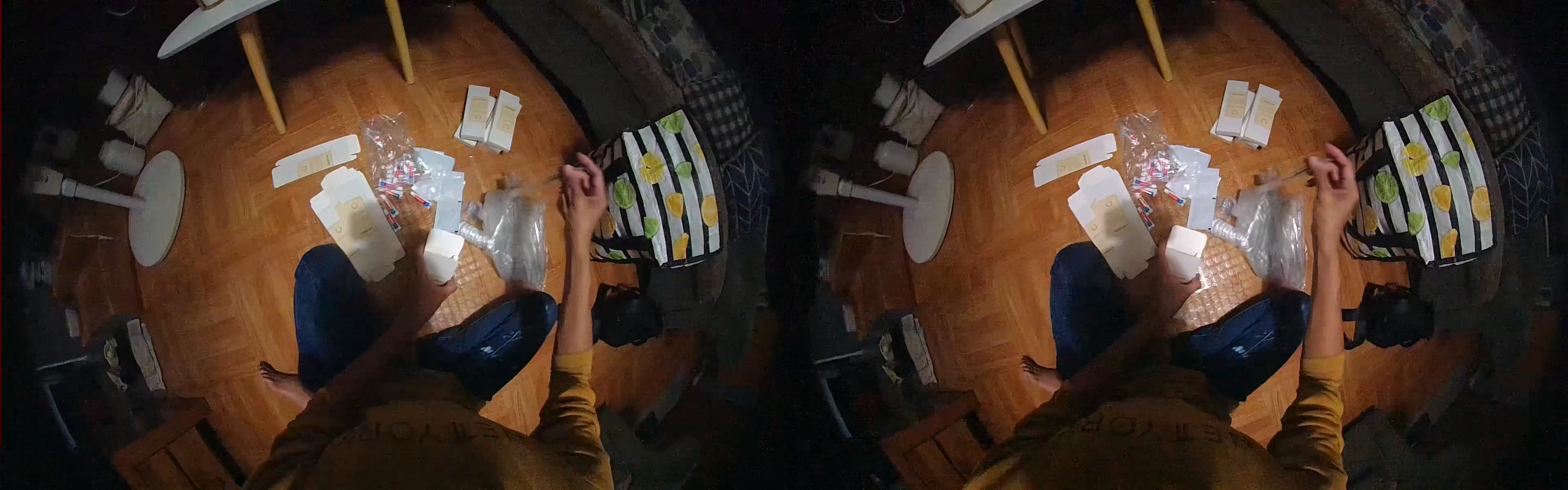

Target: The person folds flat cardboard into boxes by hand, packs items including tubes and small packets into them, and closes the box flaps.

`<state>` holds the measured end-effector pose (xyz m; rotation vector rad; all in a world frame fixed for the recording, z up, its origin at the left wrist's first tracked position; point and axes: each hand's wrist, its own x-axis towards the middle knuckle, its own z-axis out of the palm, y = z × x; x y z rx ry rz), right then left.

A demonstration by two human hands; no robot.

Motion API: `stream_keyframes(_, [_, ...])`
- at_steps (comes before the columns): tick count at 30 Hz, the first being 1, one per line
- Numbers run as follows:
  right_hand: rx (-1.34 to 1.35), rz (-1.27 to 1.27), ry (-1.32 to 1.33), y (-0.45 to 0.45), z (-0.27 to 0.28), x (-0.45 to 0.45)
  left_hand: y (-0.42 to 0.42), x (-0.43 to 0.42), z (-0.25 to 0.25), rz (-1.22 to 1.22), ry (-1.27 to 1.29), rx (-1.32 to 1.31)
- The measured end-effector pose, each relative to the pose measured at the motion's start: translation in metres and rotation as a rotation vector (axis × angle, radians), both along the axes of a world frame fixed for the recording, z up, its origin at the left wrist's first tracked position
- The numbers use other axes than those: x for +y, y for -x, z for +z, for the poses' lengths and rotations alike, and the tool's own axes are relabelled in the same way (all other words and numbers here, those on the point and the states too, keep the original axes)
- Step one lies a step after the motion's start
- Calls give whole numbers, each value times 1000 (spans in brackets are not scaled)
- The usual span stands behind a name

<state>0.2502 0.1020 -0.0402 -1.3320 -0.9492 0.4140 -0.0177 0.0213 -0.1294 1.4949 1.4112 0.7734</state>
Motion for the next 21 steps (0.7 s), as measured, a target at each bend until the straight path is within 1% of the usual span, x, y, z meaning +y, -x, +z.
stream_keyframes(1, [2, 7, -3, 15, 18, -6, 0, 1, 8, -36, -59, 63])
stream_keyframes(2, [-22, -78, -75, 30, 36, -11, -1, 1, 14, -71, -119, 124])
stream_keyframes(3, [-46, -162, -149, 41, 49, -15, -2, 0, 16, -63, -123, 122])
stream_keyframes(4, [-48, -155, -152, 47, 60, -19, -4, -2, 17, -42, -184, 42])
stream_keyframes(5, [56, -80, -133, 53, 69, -23, -5, -4, 19, -22, -246, -37])
stream_keyframes(7, [228, 39, -130, 60, 72, -26, -5, -7, 26, -12, -260, -66])
stream_keyframes(9, [228, 8, -90, 71, 57, -32, -2, -8, 38, -3, -276, -100])
stream_keyframes(11, [194, -66, -43, 85, 34, -44, 2, -10, 59, -33, -155, -71])
stream_keyframes(12, [145, -41, 15, 89, 18, -55, 4, -10, 59, -26, -159, -71])
stream_keyframes(13, [96, -16, 74, 92, 2, -68, 5, -9, 57, -22, -65, -268])
stream_keyframes(14, [229, 93, 154, 101, -12, -84, 7, -9, 54, -21, 30, -464])
stream_keyframes(15, [361, 200, 234, 111, -21, -100, 7, -7, 49, -19, 27, -466])
stream_keyframes(16, [241, 229, 465, 119, -24, -114, 8, -4, 43, -56, 30, -606])
stream_keyframes(17, [249, 333, 592, 123, -36, -126, 8, -2, 36, -94, 38, -745])
stream_keyframes(18, [366, 407, 635, 130, -43, -137, 10, 0, 27, -95, 44, -746])
stream_keyframes(20, [560, 550, 525, 131, -51, -147, 16, 4, 14, -442, 147, -876])
stream_keyframes(21, [561, 543, 523, 129, -48, -146, 19, 2, 19, -469, 197, -842])
